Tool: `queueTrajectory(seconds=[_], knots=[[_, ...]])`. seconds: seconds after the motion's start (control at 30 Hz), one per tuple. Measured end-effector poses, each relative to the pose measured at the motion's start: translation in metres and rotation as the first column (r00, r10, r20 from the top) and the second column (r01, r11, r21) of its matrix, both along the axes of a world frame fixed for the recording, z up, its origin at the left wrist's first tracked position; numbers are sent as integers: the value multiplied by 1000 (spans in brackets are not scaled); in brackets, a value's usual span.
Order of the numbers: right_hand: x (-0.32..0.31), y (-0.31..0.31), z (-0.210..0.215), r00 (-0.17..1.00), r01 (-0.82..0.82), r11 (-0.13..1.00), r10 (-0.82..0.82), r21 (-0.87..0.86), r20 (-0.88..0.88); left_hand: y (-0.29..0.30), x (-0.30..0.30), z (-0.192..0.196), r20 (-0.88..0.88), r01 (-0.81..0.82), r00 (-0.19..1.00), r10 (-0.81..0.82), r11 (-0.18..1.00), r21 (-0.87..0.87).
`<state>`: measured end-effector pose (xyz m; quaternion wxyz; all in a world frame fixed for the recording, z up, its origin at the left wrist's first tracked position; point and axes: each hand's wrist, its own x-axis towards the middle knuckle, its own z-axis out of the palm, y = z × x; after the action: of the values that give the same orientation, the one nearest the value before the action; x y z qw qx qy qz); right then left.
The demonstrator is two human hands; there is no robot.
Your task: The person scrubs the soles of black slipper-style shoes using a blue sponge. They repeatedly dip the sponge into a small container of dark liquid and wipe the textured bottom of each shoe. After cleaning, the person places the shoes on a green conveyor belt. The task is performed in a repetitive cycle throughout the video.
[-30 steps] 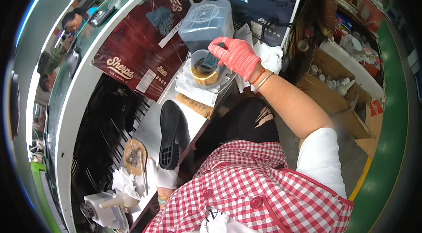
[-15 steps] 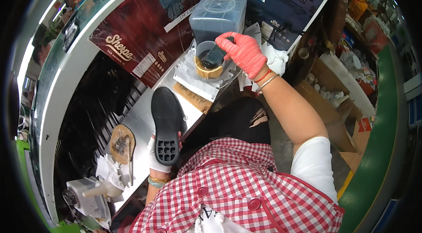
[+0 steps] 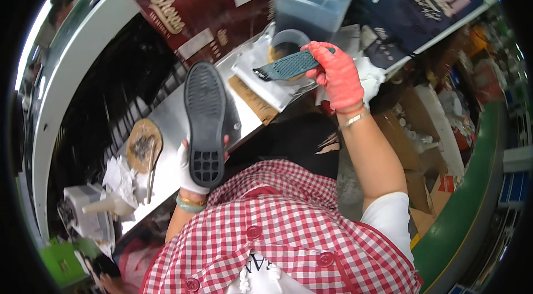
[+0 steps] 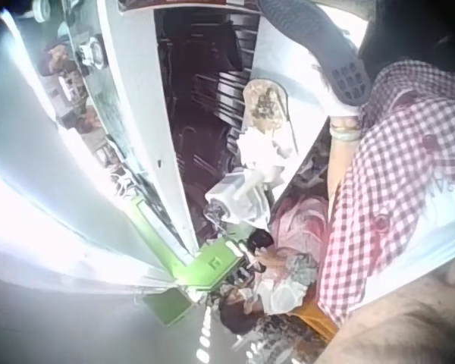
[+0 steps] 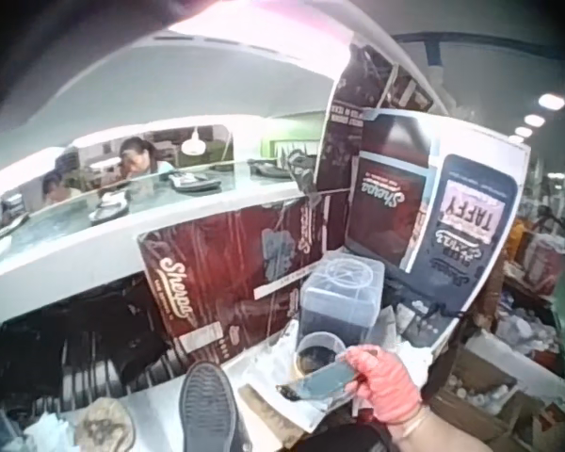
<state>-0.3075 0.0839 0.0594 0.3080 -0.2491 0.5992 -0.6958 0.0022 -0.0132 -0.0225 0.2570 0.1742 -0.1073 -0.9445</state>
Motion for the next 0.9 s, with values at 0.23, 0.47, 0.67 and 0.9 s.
queueTrajectory(seconds=[0.23, 0.47, 0.67, 0.9], knots=[[119, -17, 12, 977, -172, 985, 172, -9, 123, 6, -2, 15, 41, 12, 999, -8, 995, -98], [134, -27, 5, 969, -218, 976, 213, 23, 124, 10, -4, 30, 34, -15, 999, 19, 992, -122], [145, -11, 12, 955, -295, 949, 295, 109, 21, 5, 0, 17, 47, -13, 999, 18, 996, -90], [161, 2, 18, 929, -362, 923, 369, 128, -31, 2, -6, 21, -69, -69, 995, 67, 997, -31]])
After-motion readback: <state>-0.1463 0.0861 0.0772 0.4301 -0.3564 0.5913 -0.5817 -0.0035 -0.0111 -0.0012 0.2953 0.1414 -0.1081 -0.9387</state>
